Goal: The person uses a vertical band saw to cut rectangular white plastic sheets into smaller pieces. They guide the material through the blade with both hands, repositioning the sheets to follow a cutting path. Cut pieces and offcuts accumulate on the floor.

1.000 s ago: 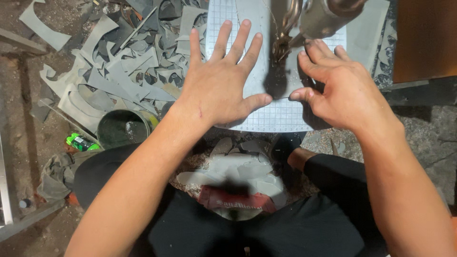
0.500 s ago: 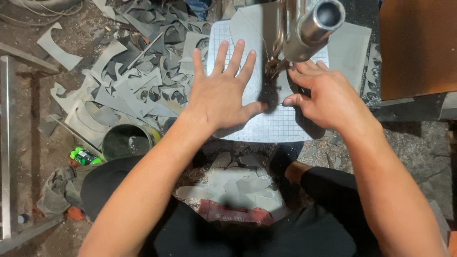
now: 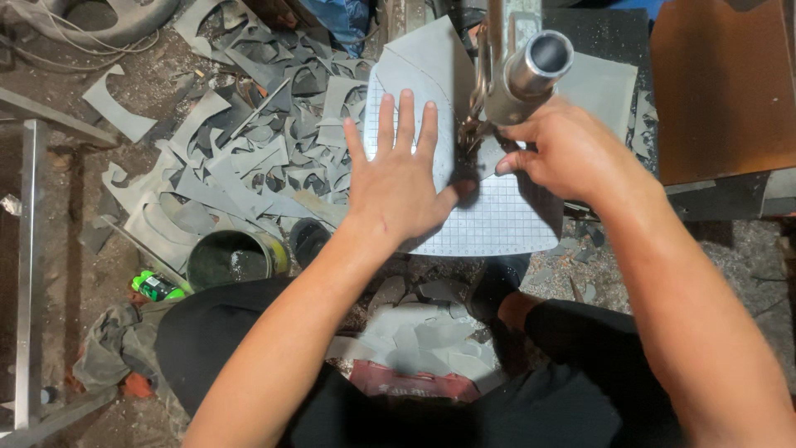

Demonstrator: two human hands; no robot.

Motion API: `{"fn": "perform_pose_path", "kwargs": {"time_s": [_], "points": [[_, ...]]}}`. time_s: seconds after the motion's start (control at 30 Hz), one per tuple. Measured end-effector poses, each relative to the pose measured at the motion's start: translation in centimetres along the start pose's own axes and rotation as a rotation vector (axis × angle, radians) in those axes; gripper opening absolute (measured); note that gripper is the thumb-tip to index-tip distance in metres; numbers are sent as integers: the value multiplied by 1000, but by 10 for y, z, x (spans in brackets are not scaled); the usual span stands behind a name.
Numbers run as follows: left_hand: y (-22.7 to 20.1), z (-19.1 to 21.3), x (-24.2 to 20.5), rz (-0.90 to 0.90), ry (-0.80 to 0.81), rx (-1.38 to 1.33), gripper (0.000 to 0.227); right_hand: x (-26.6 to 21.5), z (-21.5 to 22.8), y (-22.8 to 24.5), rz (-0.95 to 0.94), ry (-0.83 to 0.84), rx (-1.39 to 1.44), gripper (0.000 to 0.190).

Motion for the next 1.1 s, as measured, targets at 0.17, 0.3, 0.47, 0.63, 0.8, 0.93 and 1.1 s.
{"fn": "perform_pose_path", "kwargs": {"time_s": [0.17, 0.3, 0.47, 0.63, 0.8, 0.93, 1.1], "points": [[-1, -2, 0, 19, 2, 32, 109, 7, 3, -4, -234, 94, -15, 30], [-3, 2, -1, 35, -25, 62, 110, 13, 6, -6, -250, 118, -54, 22], [6, 12, -1, -41, 113, 91, 111, 16, 7, -9, -168, 70, -66, 20], [31, 18, 14, -201, 207, 249, 81, 21, 8, -10, -87, 69, -50, 21], [42, 18, 27, -297, -16, 267, 67, 30, 14, -4, -132, 105, -103, 21], [42, 19, 34, -367, -148, 245, 75, 37, 19, 3, -15, 82, -82, 29], [36, 26, 34, -341, -169, 286, 85, 39, 19, 2, 121, 11, -165, 43]]}}
Point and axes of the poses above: each hand's wrist, its own x-axis towards the middle knuckle, its own z-axis out of the back of the hand, y = z × x, the point moved 3 cm from there along x, towards the middle knuckle, and after that the axes turned 8 degrees about x, right-handed, at the moved point
